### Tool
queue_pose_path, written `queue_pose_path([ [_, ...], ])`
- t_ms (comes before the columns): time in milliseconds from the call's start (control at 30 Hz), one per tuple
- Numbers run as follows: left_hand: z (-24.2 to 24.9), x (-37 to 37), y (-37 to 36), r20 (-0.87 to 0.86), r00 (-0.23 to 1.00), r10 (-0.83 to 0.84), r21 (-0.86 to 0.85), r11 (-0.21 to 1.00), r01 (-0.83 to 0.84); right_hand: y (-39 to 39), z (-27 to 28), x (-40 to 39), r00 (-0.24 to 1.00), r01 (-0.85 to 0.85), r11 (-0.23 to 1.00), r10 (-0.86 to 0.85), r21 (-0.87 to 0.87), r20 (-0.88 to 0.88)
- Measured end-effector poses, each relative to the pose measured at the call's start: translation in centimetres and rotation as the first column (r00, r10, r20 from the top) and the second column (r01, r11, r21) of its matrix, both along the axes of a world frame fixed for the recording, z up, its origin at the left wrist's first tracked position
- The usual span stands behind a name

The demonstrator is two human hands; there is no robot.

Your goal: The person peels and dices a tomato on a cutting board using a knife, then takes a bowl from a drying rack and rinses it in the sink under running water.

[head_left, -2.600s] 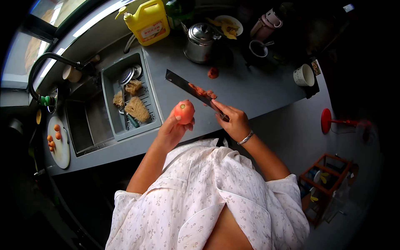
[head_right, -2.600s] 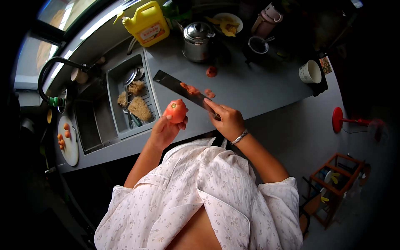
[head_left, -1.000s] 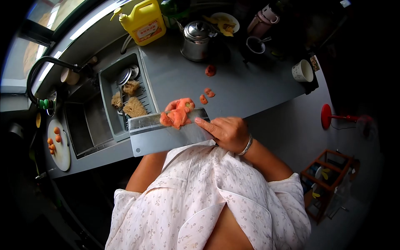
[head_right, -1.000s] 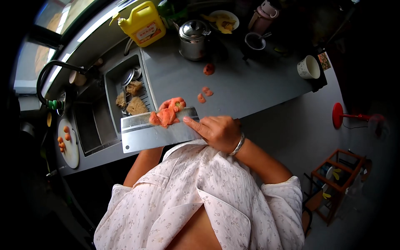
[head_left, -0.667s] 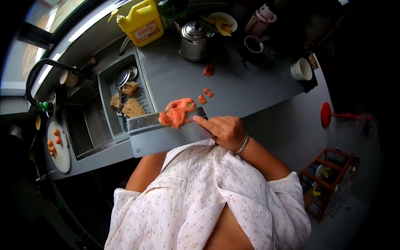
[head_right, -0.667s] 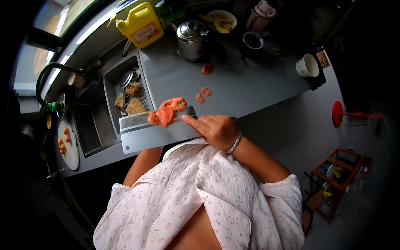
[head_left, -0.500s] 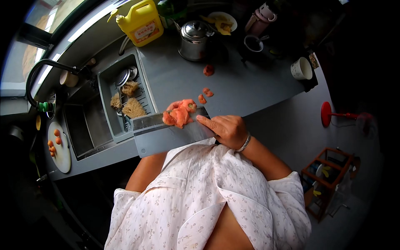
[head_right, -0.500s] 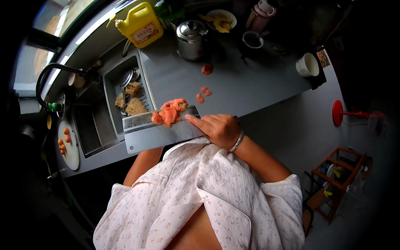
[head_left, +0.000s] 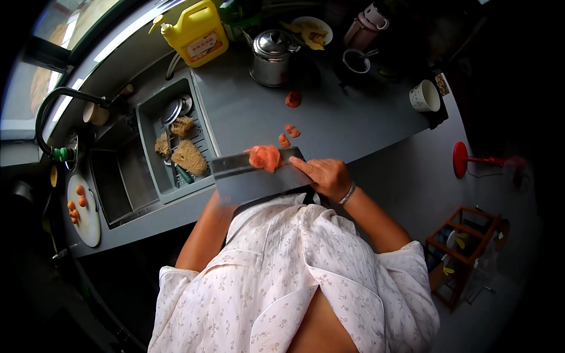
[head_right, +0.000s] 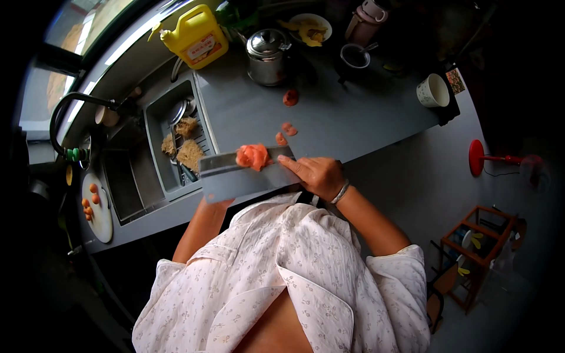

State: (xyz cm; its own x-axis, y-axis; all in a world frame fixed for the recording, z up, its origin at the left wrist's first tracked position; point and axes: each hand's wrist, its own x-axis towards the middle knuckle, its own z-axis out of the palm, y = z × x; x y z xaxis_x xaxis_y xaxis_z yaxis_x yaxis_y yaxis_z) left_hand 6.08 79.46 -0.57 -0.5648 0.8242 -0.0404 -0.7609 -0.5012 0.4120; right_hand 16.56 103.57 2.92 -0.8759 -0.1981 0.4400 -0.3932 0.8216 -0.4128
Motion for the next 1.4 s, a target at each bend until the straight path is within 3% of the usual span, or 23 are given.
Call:
queue_pose_path([
  [33,0.9,0.0,-1.1,-0.082,0.996,-0.04,-0.25,0.968,0.018,0.6,-0.5,0.2,1.0,0.001,1.0,-0.001,0.0,0.001],
  [67,2.1,0.0,-1.6,-0.152,0.984,-0.098,-0.484,0.875,0.012,1.3,-0.9,0.4,0.992,0.07,0.997,-0.065,-0.037,0.112],
  [100,3.2,0.3,-1.1,-0.083,0.996,-0.044,-0.512,0.859,-0.005,2.0,-1.5,0.6,0.967,0.142,0.988,-0.124,-0.067,0.224],
  [133,2.9,0.3,-1.1,-0.042,0.999,-0.028,-0.507,0.862,0.003,2.7,-2.6,0.9,0.93,0.202,0.976,-0.166,-0.079,0.328],
  [200,3.8,0.3,-0.7,-0.046,0.999,0.01,-0.519,0.854,-0.032,3.3,-4.0,1.1,0.921,0.243,0.958,-0.18,-0.15,0.345],
  [300,4.2,0.3,0.1,-0.081,0.996,0.031,-0.506,0.86,-0.068,2.5,-2.4,0.7,0.85,0.333,0.921,-0.199,-0.204,0.488],
  [433,5.0,0.3,1.1,-0.022,0.996,0.082,-0.426,0.901,-0.084,1.4,-1.5,-0.1,0.84,0.393,0.847,-0.172,-0.358,0.515],
  [500,4.8,0.1,1.4,0.151,0.979,0.134,-0.36,0.93,-0.072,1.1,-0.7,-0.4,0.801,0.445,0.78,-0.127,-0.441,0.585],
  [633,3.7,0.1,1.4,0.152,0.979,0.138,-0.338,0.938,-0.08,0.0,2.1,-0.9,0.813,0.447,0.74,-0.102,-0.502,0.574],
  [667,3.5,0.2,1.5,0.06,0.987,0.151,-0.38,0.918,-0.117,-0.3,2.8,-1.0,0.813,0.447,0.74,-0.102,-0.502,0.573],
  [767,3.8,0.5,1.9,-0.084,0.98,0.18,-0.455,0.868,-0.199,-1.5,3.1,-1.7,0.977,0.203,0.839,-0.137,-0.504,0.165],
  [833,3.6,0.5,2.0,-0.262,0.956,0.13,-0.508,0.824,-0.252,-1.9,5.0,-1.6,0.982,0.159,0.902,-0.102,-0.402,0.16],
  [867,3.7,0.0,2.0,-0.261,0.957,0.128,-0.508,0.825,-0.249,-2.1,6.1,-1.5,0.985,0.112,0.95,-0.068,-0.292,0.158],
  [900,3.9,-1.1,2.1,-0.115,0.986,0.12,-0.374,0.915,-0.154,-2.3,6.6,-1.4,0.988,0.062,0.974,-0.03,-0.216,0.152],
  [1033,-0.8,-0.4,0.9,-0.056,0.984,0.168,-0.16,0.971,-0.175,-3.4,6.9,-1.4,0.998,-0.058,0.994,0.057,-0.091,-0.011],
  [1100,-1.7,-0.1,0.0,-0.146,0.979,0.145,-0.201,0.964,-0.173,-3.8,7.3,-1.3,0.998,-0.067,0.994,0.066,-0.084,-0.012],
  [1300,-3.6,1.7,-4.4,0.037,0.947,0.319,-0.12,0.942,-0.313,-4.4,7.8,-1.2,0.996,-0.081,0.994,0.078,-0.078,-0.046],
  [1400,-3.2,1.7,-4.0,0.141,0.946,0.292,-0.076,0.956,-0.284,-4.5,7.8,-1.1,0.996,-0.083,0.995,0.081,-0.059,-0.034],
])
